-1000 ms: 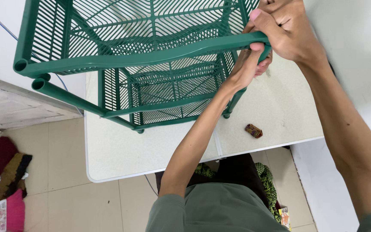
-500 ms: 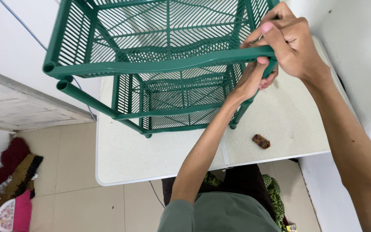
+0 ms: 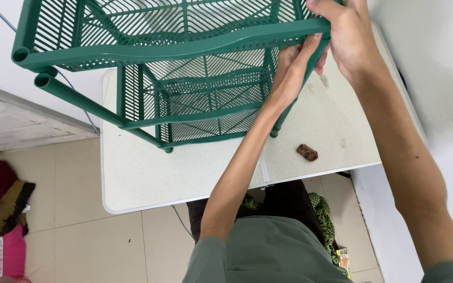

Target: The person disassembles a green plastic storage rack by hand on a white table. They remove the top basket and then detach the vertical support poles from the lower basket, placing the separated parts on the table.

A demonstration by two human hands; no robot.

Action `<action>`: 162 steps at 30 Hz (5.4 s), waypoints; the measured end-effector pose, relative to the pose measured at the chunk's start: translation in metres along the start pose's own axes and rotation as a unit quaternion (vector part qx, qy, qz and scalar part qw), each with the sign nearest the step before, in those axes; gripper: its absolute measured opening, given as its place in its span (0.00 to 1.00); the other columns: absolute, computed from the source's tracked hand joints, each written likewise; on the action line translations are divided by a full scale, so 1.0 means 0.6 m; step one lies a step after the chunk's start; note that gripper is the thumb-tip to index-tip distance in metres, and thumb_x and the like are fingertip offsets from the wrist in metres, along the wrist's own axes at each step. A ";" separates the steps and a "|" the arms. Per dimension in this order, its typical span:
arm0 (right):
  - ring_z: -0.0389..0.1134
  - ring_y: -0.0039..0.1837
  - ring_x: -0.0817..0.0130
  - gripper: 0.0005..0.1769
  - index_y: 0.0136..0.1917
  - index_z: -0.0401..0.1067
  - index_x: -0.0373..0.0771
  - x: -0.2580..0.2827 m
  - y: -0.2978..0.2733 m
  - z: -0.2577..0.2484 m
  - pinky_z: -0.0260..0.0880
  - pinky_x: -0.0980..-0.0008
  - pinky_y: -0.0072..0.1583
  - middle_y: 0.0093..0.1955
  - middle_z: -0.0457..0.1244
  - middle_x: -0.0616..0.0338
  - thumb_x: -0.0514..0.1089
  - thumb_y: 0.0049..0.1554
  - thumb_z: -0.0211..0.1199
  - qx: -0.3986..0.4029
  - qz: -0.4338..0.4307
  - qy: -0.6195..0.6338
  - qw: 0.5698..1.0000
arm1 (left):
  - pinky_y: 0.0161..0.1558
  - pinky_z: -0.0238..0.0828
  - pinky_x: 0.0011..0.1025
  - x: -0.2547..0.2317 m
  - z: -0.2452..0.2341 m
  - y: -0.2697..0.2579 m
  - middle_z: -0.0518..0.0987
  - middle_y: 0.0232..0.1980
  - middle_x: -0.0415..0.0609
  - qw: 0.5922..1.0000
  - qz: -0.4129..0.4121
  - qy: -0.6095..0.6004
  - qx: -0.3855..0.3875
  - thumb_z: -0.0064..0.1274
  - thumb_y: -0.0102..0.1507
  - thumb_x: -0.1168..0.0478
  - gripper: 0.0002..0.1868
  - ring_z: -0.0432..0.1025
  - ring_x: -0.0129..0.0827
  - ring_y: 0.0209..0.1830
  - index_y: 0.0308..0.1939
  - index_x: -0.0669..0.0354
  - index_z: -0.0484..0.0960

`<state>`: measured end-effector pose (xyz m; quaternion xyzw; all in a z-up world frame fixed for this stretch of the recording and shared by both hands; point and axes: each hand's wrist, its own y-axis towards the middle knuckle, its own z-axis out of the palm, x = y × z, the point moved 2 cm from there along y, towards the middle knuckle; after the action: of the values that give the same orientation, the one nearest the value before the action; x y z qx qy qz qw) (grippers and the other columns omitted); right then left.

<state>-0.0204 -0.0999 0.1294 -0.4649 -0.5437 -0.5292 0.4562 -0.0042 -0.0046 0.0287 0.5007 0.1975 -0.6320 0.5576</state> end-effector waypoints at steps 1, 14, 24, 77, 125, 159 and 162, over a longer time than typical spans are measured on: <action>0.64 0.30 0.67 0.03 0.48 0.68 0.37 -0.001 0.004 -0.005 0.62 0.68 0.28 0.33 0.61 0.61 0.39 0.64 0.57 0.009 -0.005 0.012 1.000 | 0.30 0.63 0.27 0.004 0.004 0.003 0.73 0.28 0.43 1.000 0.003 -0.004 0.010 0.44 0.73 0.41 0.28 0.66 0.24 0.26 0.31 0.61 0.77; 0.65 0.41 0.69 0.08 0.44 0.68 0.31 -0.059 0.026 -0.046 0.68 0.68 0.43 0.41 0.62 0.57 0.25 0.64 0.54 0.024 -0.091 0.092 0.991 | 0.20 0.47 0.26 0.047 0.014 0.008 0.61 0.18 0.39 0.998 0.026 -0.050 0.006 0.41 0.73 0.39 0.32 0.57 0.22 0.17 0.21 0.55 0.63; 0.64 0.43 0.73 0.08 0.45 0.68 0.35 -0.045 0.021 -0.034 0.63 0.72 0.45 0.42 0.63 0.61 0.26 0.64 0.55 0.001 -0.081 0.060 0.995 | 0.19 0.45 0.25 0.042 -0.009 0.017 0.57 0.17 0.37 0.993 -0.007 -0.042 0.113 0.36 0.71 0.32 0.35 0.53 0.21 0.16 0.19 0.54 0.62; 0.64 0.43 0.77 0.05 0.46 0.72 0.32 -0.031 0.017 -0.030 0.62 0.75 0.44 0.41 0.65 0.63 0.30 0.67 0.60 -0.045 -0.175 0.011 0.984 | 0.16 0.49 0.22 0.042 0.003 0.018 0.58 0.14 0.36 0.999 -0.029 0.021 0.039 0.40 0.62 0.22 0.41 0.56 0.21 0.12 0.14 0.53 0.63; 0.69 0.46 0.70 0.16 0.57 0.78 0.23 -0.103 -0.277 -0.416 0.73 0.75 0.50 0.49 0.69 0.48 0.29 0.63 0.51 -0.351 -0.254 0.032 0.901 | 0.38 0.61 0.40 -0.153 0.082 0.020 0.89 0.47 0.61 0.928 -0.001 0.360 -0.091 0.59 0.66 0.50 0.25 0.66 0.60 0.34 0.53 0.73 0.85; 0.67 0.49 0.74 0.12 0.54 0.76 0.29 -0.678 -0.532 -0.640 0.67 0.76 0.49 0.52 0.68 0.56 0.26 0.59 0.58 -0.395 0.060 0.089 0.912 | 0.46 0.83 0.44 0.546 -0.060 -0.203 0.76 0.56 0.73 0.879 -0.452 0.033 -0.147 0.30 0.72 0.47 0.33 0.80 0.61 0.49 0.62 0.80 0.63; 0.67 0.55 0.73 0.17 0.59 0.76 0.30 -0.683 -0.530 -0.634 0.69 0.76 0.59 0.60 0.69 0.56 0.26 0.58 0.55 -0.357 0.075 0.013 0.931 | 0.47 0.86 0.41 0.568 -0.075 -0.239 0.74 0.60 0.78 0.877 -0.455 -0.077 -0.133 0.32 0.75 0.50 0.34 0.82 0.55 0.49 0.66 0.86 0.60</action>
<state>-0.2712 -0.4922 -0.3148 -0.6297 -0.2759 -0.6588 0.3055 -0.0730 -0.0979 -0.3250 0.2268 0.4420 -0.8204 0.2831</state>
